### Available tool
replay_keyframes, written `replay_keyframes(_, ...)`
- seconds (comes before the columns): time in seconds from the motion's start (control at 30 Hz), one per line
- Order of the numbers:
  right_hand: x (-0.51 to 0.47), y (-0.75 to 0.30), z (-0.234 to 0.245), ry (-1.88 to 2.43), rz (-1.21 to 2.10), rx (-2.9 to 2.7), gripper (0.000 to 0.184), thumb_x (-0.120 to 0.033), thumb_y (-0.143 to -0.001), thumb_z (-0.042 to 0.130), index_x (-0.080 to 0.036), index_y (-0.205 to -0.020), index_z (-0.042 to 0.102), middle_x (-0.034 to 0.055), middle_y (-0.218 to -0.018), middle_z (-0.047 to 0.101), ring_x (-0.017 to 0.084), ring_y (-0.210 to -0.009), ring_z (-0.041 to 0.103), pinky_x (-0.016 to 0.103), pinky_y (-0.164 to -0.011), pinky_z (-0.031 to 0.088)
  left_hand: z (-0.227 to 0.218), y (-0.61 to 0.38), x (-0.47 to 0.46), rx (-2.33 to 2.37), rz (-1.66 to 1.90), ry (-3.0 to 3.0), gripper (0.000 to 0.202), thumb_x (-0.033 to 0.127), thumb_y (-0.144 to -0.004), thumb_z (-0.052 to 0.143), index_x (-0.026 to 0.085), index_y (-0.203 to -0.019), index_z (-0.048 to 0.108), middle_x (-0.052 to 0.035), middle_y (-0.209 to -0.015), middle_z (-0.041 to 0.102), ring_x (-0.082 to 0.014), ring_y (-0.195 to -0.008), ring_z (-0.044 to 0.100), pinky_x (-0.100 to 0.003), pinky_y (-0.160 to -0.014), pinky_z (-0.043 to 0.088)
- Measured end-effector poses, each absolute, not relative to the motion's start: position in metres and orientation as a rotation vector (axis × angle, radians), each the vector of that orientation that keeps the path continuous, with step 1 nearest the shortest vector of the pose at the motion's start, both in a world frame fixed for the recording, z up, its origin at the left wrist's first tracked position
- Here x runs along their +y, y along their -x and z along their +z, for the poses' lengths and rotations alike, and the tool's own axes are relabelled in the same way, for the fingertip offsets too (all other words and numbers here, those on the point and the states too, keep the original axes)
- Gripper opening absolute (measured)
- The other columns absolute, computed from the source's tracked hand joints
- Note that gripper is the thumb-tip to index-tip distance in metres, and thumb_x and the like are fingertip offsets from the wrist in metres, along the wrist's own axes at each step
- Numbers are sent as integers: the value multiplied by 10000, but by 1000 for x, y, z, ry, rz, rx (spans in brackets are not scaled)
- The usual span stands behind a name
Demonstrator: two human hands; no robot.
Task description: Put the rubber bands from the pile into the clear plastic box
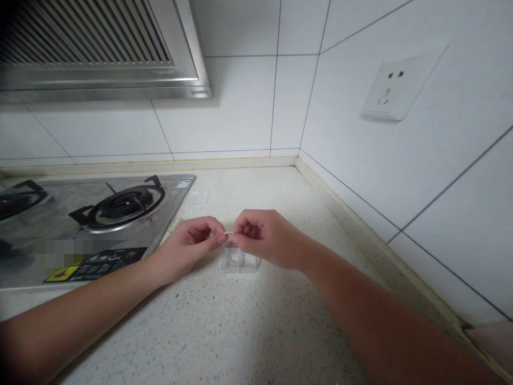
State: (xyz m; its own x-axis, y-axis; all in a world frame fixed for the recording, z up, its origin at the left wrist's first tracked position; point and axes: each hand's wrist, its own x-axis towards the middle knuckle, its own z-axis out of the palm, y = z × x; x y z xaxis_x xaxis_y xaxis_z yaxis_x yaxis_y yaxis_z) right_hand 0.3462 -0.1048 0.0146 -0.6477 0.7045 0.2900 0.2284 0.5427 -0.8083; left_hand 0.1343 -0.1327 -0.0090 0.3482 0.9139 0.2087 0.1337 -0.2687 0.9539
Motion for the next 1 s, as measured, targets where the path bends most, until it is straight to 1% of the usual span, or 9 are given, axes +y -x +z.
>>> replay_keyframes(0.23, -104, -344, 14, 771, 1034, -2153, 171, -304, -851, 644, -141, -806, 615, -14, -665, 541, 80, -590, 452, 216, -517, 354, -7, -134, -132, 926, 1043, -1662, 217, 343, -868, 633, 128, -842, 622, -24, -774, 603, -112, -714, 506, -252, -691, 396)
replay_keyframes(0.53, -105, -346, 15, 776, 1025, -2161, 187, -320, -879, 602, -141, -834, 635, -10, -657, 533, 87, -584, 442, 221, -504, 337, -6, -134, -133, 941, 1030, -1686, 226, 355, -876, 611, 131, -862, 637, -34, -788, 626, -123, -726, 536, -252, -692, 415)
replay_keyframes(0.77, -103, -345, 14, 759, 1031, -2157, 186, -324, -882, 601, -145, -837, 623, -18, -648, 517, 85, -578, 430, 220, -501, 327, -7, -135, -132, 918, 1041, -1675, 197, 324, -863, 631, 128, -840, 632, -33, -795, 637, -117, -731, 554, -242, -699, 429)
replay_keyframes(1.0, -104, -345, 14, 761, 1034, -2158, 172, -313, -867, 619, -148, -819, 606, -15, -662, 538, 86, -588, 447, 221, -517, 342, -8, -135, -131, 922, 1038, -1673, 210, 331, -858, 640, 122, -836, 625, -31, -779, 628, -112, -718, 539, -239, -692, 427)
